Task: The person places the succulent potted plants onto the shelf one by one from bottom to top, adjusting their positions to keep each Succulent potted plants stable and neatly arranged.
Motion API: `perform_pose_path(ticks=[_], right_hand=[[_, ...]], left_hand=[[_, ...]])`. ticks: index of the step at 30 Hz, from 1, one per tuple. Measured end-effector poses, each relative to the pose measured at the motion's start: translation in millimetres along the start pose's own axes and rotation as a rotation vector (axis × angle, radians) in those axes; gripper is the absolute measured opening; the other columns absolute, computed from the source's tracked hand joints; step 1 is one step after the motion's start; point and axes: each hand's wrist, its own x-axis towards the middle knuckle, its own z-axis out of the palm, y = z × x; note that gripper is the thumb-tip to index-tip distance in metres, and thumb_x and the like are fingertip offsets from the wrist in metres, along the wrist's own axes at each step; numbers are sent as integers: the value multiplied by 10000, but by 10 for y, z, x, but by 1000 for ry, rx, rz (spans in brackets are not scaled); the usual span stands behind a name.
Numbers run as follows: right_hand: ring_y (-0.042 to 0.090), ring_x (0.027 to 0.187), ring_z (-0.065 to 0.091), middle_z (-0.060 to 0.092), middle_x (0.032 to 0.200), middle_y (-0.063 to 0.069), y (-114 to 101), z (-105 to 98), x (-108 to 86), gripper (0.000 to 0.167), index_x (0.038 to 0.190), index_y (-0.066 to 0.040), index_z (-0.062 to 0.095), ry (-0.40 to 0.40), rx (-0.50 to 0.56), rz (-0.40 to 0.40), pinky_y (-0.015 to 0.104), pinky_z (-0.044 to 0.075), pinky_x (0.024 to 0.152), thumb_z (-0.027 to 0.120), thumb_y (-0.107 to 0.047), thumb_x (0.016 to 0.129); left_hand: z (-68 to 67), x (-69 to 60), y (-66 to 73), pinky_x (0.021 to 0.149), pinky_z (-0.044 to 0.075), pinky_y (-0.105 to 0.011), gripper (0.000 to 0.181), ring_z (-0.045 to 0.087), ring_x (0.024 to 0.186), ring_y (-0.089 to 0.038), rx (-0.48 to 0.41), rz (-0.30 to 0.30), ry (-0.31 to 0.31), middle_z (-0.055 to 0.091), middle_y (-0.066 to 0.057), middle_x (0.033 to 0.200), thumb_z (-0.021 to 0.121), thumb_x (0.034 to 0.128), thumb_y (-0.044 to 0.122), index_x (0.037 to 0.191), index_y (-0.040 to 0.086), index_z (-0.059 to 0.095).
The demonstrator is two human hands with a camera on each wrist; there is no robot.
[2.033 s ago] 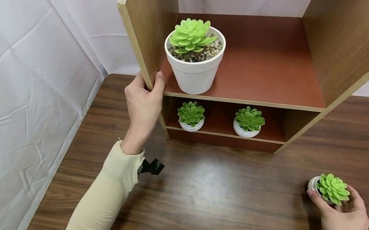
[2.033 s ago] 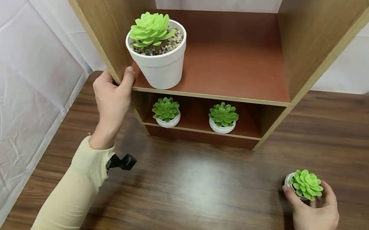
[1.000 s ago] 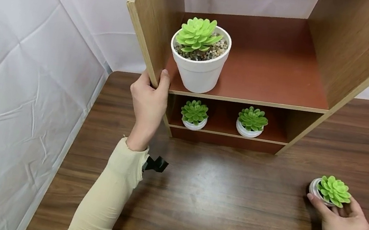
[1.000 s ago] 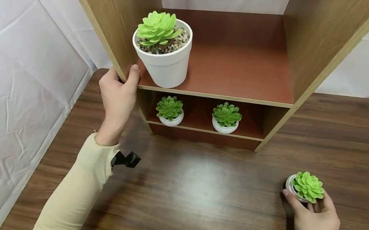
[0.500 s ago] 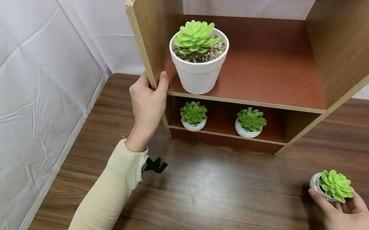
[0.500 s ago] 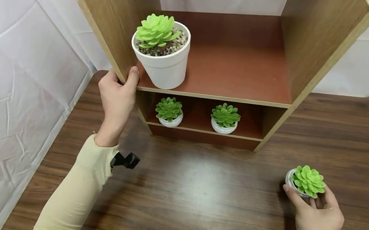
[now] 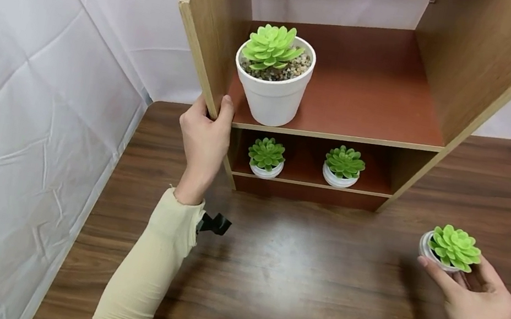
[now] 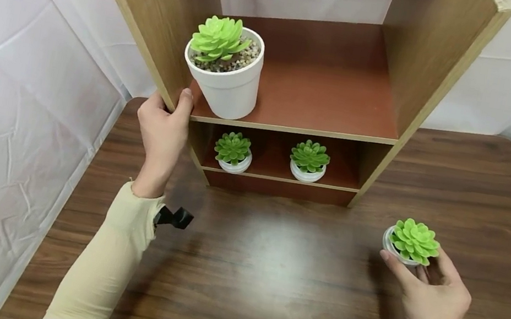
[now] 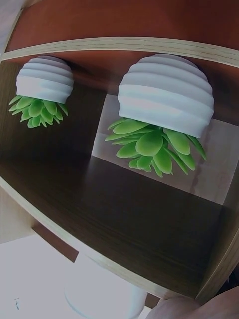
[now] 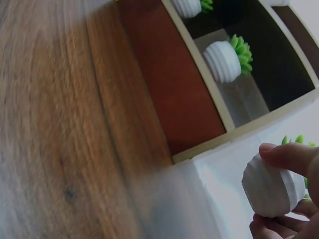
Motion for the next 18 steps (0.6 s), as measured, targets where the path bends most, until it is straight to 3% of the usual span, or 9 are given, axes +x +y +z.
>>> perform_pose_path(ticks=[10,18], right_hand=[[206,1046,660,670,1171,166,-146,111,-119,672,1192,74,665,-110,165,-119,218,507,813,794,292,570],[193,1018,666,675,1159,166,-231,262,-206,657,1186,86,662,-171,164,-192,221,500,833,786,297,577]], left_hand=[[-11,17,-6,437,234,-275,273,328,441,-171,-20,-35,-32,343,-64,509,582,942,149,694,88,487],[-24,5,-9,438,237,-277,264,341,453,-182,-2,-56,-53,359,-69,517,580,951,148,713,71,497]])
